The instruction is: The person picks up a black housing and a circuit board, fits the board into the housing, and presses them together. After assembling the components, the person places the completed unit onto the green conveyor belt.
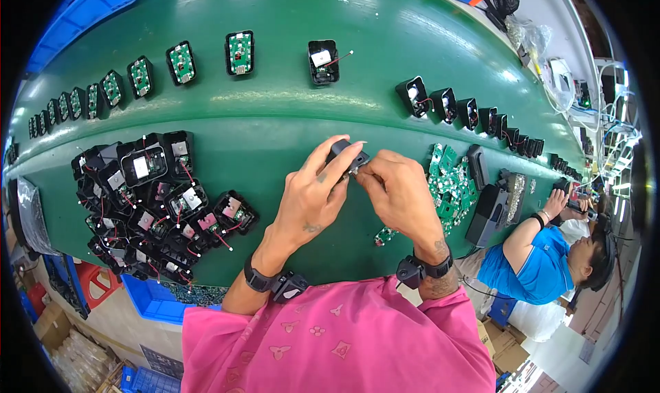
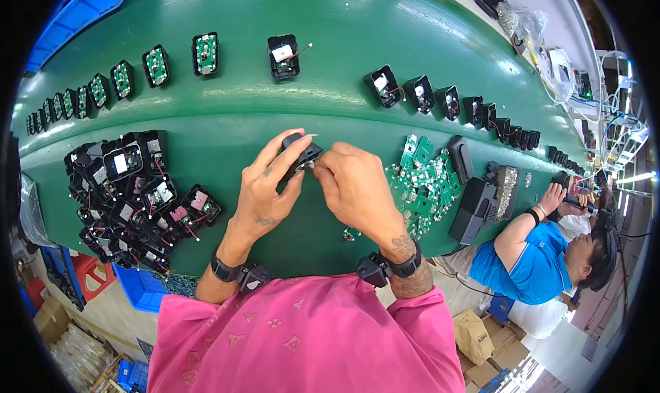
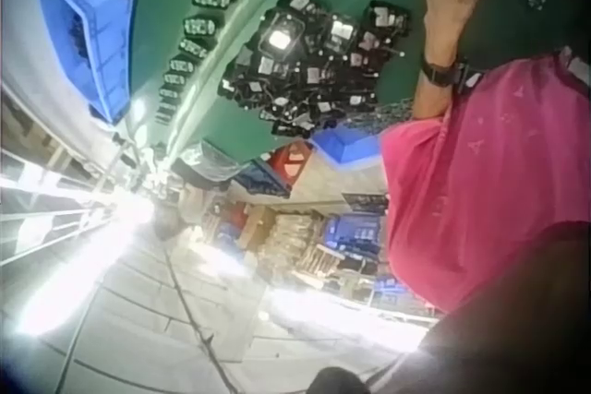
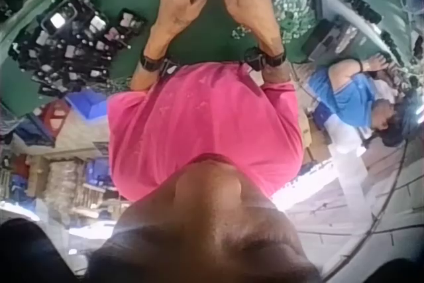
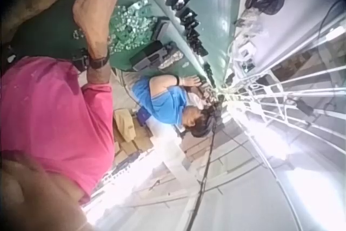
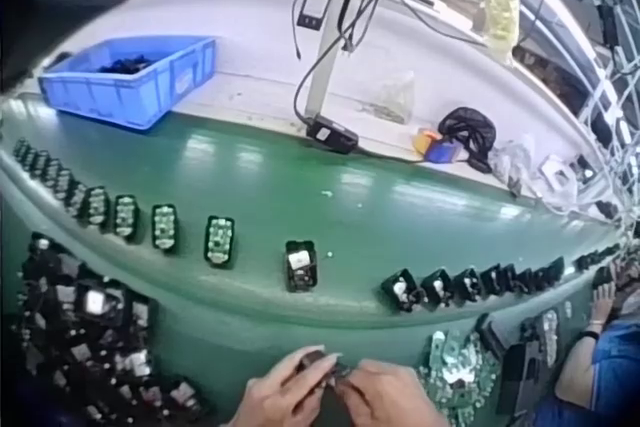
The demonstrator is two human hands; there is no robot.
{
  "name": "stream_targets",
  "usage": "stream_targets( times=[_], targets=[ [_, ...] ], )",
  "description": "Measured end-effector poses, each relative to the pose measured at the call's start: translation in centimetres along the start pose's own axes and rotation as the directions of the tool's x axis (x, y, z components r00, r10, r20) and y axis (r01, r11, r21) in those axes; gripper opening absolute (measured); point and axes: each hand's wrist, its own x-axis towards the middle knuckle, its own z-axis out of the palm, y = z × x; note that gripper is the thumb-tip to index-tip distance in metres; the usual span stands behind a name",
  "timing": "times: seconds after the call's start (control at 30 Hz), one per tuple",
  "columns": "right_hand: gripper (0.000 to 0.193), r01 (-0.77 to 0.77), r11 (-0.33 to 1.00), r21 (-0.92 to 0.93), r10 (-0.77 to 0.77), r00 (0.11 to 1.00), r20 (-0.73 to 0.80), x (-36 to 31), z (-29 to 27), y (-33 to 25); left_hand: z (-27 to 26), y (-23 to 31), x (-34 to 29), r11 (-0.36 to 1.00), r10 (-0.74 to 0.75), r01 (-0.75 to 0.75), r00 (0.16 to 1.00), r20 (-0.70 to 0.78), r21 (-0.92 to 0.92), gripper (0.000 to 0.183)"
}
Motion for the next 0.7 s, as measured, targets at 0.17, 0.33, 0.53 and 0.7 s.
stream_targets(
  times=[0.17,0.33,0.53,0.7],
  targets=[
    [0.007,0.013,0.996,-0.088,-0.022,0.994,-0.109,-0.1,1.3,0.0,0.2,0.4,0.1,0.995,-0.089,0.089,0.996,-0.020,-0.039,0.052],
    [0.006,-0.060,0.997,0.056,0.065,0.994,-0.093,-0.1,1.1,0.2,0.3,0.1,0.0,0.999,-0.045,0.044,0.998,-0.054,-0.028,0.052],
    [0.011,-0.165,0.941,0.297,0.235,0.947,-0.218,-0.9,1.8,-0.7,0.1,-0.2,0.0,0.906,-0.254,0.208,0.964,-0.080,-0.368,0.050],
    [0.013,-0.207,0.581,0.787,0.366,0.930,-0.026,-1.3,2.7,0.8,0.1,0.0,0.1,0.772,-0.340,0.310,0.939,0.052,-0.554,0.054]
  ],
)
